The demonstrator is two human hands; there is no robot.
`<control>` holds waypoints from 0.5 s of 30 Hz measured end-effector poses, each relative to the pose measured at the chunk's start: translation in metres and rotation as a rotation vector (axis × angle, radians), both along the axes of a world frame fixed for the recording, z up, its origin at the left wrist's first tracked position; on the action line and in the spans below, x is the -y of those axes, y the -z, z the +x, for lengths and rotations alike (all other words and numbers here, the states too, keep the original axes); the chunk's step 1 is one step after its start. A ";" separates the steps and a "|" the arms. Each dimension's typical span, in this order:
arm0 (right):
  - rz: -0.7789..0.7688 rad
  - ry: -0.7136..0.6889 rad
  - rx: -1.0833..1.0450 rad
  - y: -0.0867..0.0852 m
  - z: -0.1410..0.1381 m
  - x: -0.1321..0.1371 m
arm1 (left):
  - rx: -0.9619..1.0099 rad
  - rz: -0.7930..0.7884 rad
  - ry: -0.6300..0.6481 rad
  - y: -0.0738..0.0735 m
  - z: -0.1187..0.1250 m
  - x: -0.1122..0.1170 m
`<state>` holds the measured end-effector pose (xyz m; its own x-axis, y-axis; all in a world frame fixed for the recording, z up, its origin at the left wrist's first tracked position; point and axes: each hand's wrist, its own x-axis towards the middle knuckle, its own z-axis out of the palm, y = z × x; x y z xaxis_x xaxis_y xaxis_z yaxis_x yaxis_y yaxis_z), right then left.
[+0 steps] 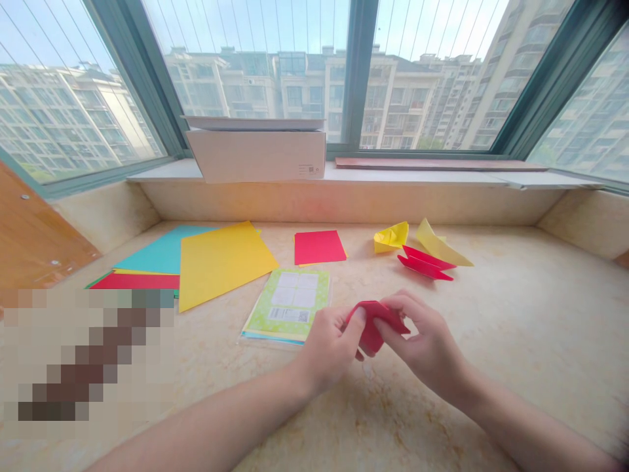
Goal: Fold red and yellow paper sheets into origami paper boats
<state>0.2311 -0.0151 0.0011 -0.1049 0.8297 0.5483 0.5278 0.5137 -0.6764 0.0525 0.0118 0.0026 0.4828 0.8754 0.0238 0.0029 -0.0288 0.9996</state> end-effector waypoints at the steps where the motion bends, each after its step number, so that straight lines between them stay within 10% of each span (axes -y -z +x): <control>1: 0.036 -0.011 0.005 0.000 -0.001 0.001 | 0.019 -0.025 0.006 -0.001 0.001 0.001; 15: 0.022 -0.017 -0.084 0.001 -0.001 0.001 | 0.148 -0.147 -0.039 -0.009 0.002 0.000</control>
<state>0.2297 -0.0158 -0.0001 -0.0713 0.8157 0.5741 0.4609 0.5374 -0.7062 0.0541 0.0117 0.0118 0.4490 0.8927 -0.0373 -0.1464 0.1147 0.9826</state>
